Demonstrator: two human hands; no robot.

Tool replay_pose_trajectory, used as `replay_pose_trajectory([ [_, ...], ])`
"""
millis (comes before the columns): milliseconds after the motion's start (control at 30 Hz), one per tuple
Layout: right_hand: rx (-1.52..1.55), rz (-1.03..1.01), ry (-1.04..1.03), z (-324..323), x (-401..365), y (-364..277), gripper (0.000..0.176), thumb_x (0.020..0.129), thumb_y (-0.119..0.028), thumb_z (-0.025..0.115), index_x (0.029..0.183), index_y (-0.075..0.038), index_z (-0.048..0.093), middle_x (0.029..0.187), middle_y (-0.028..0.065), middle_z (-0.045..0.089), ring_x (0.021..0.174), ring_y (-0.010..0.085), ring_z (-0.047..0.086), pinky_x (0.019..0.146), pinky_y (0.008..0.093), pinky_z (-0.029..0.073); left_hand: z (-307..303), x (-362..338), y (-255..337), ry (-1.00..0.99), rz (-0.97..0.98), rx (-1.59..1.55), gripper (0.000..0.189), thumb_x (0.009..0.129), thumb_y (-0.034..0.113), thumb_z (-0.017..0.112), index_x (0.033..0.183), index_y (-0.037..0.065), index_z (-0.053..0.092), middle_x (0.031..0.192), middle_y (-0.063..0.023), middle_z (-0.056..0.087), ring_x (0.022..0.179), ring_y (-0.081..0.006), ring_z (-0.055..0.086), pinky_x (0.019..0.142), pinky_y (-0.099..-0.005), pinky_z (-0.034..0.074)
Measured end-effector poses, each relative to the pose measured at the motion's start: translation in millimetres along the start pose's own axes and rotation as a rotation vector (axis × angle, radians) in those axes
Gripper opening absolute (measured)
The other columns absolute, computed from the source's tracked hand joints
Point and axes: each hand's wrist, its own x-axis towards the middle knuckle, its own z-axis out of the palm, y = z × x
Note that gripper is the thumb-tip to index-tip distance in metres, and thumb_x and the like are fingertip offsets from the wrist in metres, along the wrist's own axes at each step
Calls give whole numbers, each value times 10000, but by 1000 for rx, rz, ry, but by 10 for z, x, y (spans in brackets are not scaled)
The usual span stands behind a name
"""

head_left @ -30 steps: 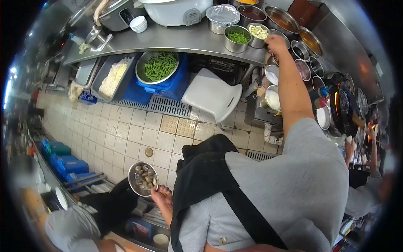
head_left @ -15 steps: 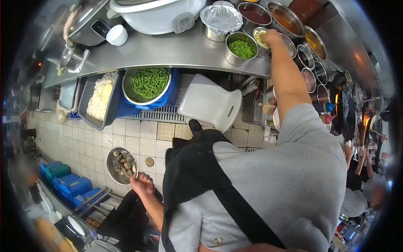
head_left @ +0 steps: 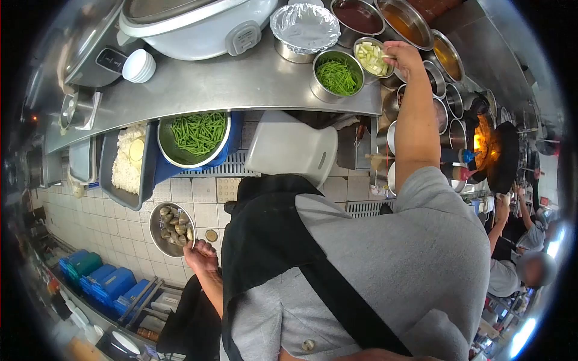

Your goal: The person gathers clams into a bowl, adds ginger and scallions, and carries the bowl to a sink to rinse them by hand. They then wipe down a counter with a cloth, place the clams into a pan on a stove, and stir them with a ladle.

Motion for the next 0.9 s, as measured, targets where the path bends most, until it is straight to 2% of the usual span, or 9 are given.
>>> replay_pose_trajectory([
  [167, 137, -12, -5, 4, 44, 80, 167, 807, -29, 608, 973, -13, 601, 941, 57, 619, 838, 154, 605, 690, 238, 539, 30, 162, 107, -59, -37, 28, 264, 838, 322, 460, 664, 132, 402, 554, 6, 393, 472, -148, 422, 412, -284, 347],
  [367, -671, 45, 177, 347, 38, -79, 172, 724, -194, 723, 828, -73, 658, 860, 81, 664, 821, 146, 630, 674, 281, 521, 73, 197, 180, 2, -61, 41, 266, 845, 317, 449, 665, 128, 400, 552, 1, 405, 471, -146, 426, 413, -284, 350],
  [467, -1287, -105, 286, 460, 175, 23, 313, 714, -272, 693, 943, -60, 680, 1059, 142, 645, 981, 242, 626, 860, 350, 485, 47, 203, 190, 3, -70, 26, 268, 849, 317, 441, 666, 126, 403, 554, -2, 416, 469, -147, 431, 404, -287, 353],
  [567, -1205, -77, 320, 412, 293, 93, 333, 711, -290, 679, 965, -76, 684, 1075, 160, 631, 1012, 293, 603, 888, 368, 469, 164, 67, 166, 50, -10, 33, 269, 851, 319, 437, 668, 125, 408, 557, -3, 425, 463, -149, 432, 393, -291, 354],
  [633, -1106, -154, 308, 293, 389, 145, 232, 637, -223, 748, 805, -89, 660, 785, 93, 669, 769, 206, 650, 667, 342, 511, 50, 114, 128, 46, -12, 16, 268, 852, 320, 438, 669, 125, 410, 558, -2, 428, 462, -150, 434, 391, -290, 354],
  [667, -812, 45, 179, 223, 422, 124, 220, 690, -120, 721, 891, -71, 646, 839, 82, 648, 823, 179, 635, 616, 314, 533, -6, 131, 110, 40, -13, 5, 268, 852, 321, 439, 670, 125, 412, 559, -1, 431, 460, -151, 437, 389, -290, 355],
  [700, -817, 42, 175, 245, 360, 88, 220, 690, -120, 721, 891, -71, 646, 839, 82, 648, 823, 179, 635, 616, 314, 533, -35, 124, 100, 43, -15, -1, 268, 852, 321, 439, 670, 125, 412, 559, -1, 431, 460, -151, 437, 389, -290, 355],
  [767, -181, 49, 186, 257, 142, 55, 261, 751, -25, 667, 1003, -35, 599, 910, 66, 616, 836, 168, 621, 595, 276, 552, -75, 116, 78, 30, -18, -15, 262, 851, 320, 439, 671, 132, 413, 561, 2, 436, 466, -151, 446, 394, -291, 358],
  [900, 42, 57, 120, 149, 53, 45, 272, 822, 23, 577, 1090, 5, 530, 990, 87, 594, 870, 192, 617, 684, 288, 580, -109, 98, 66, 4, -31, -33, 254, 850, 316, 445, 670, 139, 414, 563, 5, 442, 470, -150, 453, 396, -290, 357],
])
